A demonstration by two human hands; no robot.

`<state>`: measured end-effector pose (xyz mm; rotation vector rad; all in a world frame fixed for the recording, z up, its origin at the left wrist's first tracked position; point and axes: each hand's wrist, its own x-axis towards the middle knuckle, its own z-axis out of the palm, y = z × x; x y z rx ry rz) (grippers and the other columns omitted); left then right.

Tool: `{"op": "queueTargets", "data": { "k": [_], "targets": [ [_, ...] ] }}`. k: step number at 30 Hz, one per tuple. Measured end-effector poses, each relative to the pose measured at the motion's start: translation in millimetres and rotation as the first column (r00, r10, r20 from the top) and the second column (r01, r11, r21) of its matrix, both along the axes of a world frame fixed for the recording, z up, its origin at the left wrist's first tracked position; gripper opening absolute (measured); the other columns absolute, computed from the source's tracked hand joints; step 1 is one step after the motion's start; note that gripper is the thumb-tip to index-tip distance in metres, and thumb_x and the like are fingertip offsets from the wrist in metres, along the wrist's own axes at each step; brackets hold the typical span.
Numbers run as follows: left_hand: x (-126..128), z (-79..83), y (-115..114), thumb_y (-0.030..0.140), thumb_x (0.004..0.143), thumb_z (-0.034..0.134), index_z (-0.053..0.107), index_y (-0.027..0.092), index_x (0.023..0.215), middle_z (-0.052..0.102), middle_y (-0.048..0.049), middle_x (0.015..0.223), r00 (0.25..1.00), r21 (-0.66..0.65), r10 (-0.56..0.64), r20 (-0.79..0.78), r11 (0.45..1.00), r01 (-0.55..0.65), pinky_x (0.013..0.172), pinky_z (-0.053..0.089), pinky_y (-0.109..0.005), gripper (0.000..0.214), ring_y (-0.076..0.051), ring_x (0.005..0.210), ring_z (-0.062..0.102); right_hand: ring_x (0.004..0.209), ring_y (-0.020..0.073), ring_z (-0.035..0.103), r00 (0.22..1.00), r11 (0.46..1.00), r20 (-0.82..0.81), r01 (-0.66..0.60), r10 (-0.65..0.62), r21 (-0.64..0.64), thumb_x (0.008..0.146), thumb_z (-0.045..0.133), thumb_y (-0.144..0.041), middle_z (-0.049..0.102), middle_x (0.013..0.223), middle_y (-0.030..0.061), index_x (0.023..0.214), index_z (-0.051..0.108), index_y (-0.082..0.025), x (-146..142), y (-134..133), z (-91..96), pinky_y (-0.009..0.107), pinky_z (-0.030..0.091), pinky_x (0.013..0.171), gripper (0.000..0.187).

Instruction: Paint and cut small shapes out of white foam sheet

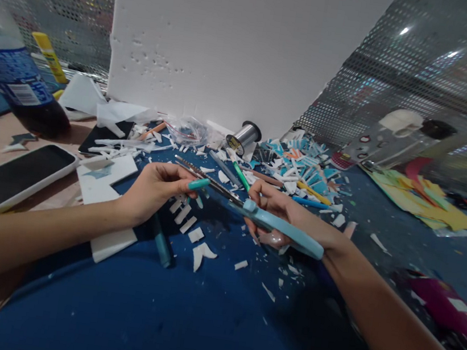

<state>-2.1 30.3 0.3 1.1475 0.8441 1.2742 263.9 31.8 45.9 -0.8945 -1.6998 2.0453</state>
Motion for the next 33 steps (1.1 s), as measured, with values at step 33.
{"op": "queueTargets", "data": {
  "k": [33],
  "targets": [
    [-2.3, 0.2, -1.7, 0.027, 0.060, 0.086, 0.071, 0.019, 0.060, 0.068, 0.0011, 0.057, 0.997, -0.005, 0.007, -0.076, 1.000, -0.007, 0.049, 0.049, -0.020, 0.017, -0.010, 0.051, 0.060, 0.048, 0.0023, 0.045, 0.977, 0.970, 0.171, 0.086, -0.127, 0.228, 0.076, 0.085, -0.034, 0.048, 0.069, -0.0104, 0.085, 0.037, -0.023, -1.5, 1.7, 0.9, 0.020, 0.046, 0.052, 0.051]
  ]
}}
